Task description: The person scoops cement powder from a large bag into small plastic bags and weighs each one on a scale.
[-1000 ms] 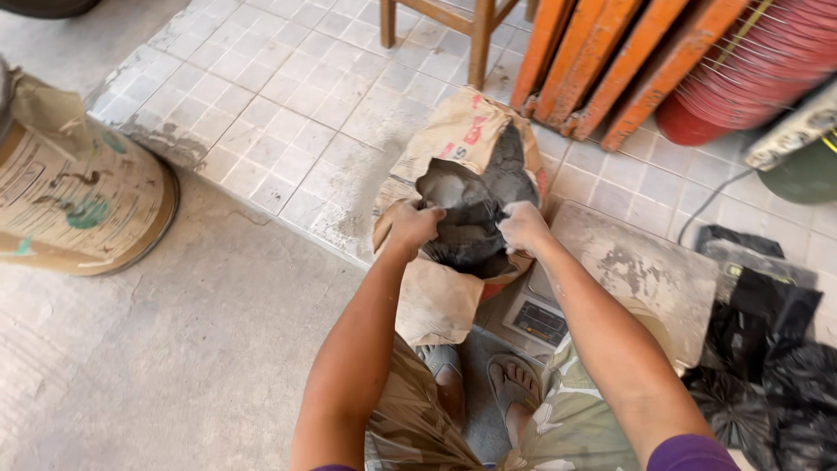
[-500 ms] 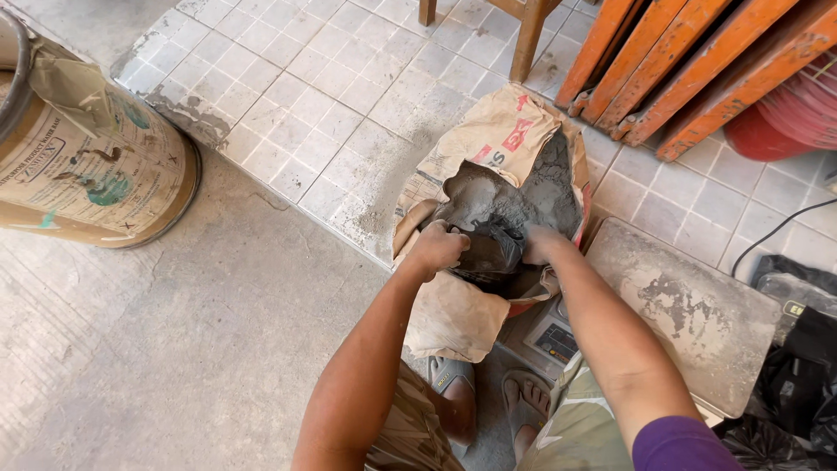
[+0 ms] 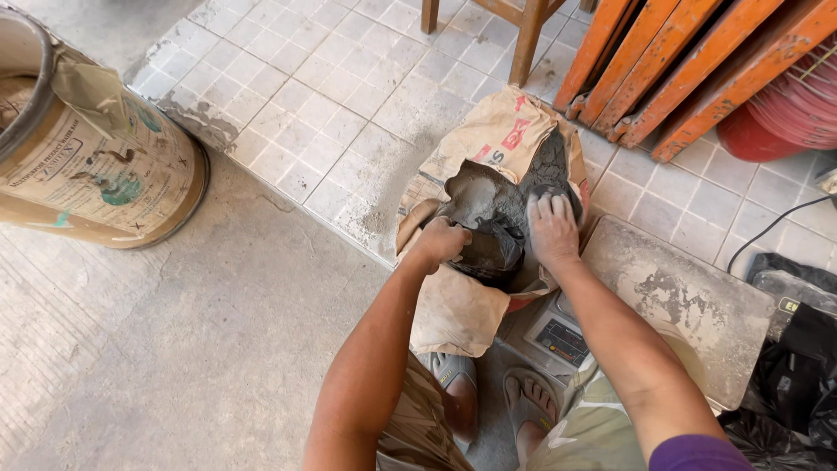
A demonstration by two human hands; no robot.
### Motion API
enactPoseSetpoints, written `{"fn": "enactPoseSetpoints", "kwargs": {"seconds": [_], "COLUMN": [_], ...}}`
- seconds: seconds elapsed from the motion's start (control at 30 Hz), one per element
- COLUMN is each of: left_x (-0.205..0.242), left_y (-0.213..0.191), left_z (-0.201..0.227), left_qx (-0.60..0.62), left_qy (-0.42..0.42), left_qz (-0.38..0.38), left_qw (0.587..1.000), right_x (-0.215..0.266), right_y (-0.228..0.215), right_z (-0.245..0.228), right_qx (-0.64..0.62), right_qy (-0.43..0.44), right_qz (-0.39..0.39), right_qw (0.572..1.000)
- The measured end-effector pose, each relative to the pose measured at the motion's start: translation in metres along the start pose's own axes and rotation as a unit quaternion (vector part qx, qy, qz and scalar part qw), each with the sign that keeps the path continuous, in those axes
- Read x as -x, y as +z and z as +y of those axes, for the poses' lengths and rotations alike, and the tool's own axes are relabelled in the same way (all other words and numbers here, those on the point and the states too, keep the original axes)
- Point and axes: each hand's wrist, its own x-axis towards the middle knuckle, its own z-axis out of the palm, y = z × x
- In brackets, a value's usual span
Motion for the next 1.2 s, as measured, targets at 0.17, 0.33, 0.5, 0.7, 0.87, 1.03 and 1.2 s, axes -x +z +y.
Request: {"fn": "enactPoseSetpoints", "kwargs": {"seconds": [0.17,0.33,0.5,0.7,0.87,1.03,1.2], "left_x": [-0.028,-0.034,-0.042,-0.043,-0.051,-0.066,-0.08], "left_y": [0.007,0.009,0.007,0.009,0.007,0.008,0.008], "left_z": [-0.019,-0.026,-0.034,-0.054,-0.054,-0.05,-0.06], "left_qx": [0.008,0.05,0.04,0.034,-0.023,-0.083,0.0], "left_qy": [0.015,0.018,0.022,-0.006,-0.002,0.006,-0.007], "left_qz": [0.0,0.007,0.006,-0.001,-0.012,-0.027,0.003], "left_qw": [1.0,0.999,0.999,0.999,1.0,0.996,1.0], "right_x": [-0.024,-0.053,-0.053,-0.05,-0.044,-0.057,-0.053], "right_y": [-0.033,-0.1,-0.103,-0.091,-0.074,-0.098,-0.088], "right_z": [0.007,-0.029,-0.055,-0.057,-0.068,-0.069,-0.07], "right_qx": [-0.165,-0.532,-0.488,-0.314,-0.307,-0.413,-0.483], "right_qy": [0.188,0.452,0.434,0.314,0.306,0.338,0.441], "right_qz": [0.047,-0.061,-0.395,-0.427,-0.402,-0.418,-0.38], "right_qw": [0.967,0.713,0.646,0.788,0.807,0.735,0.654]}}
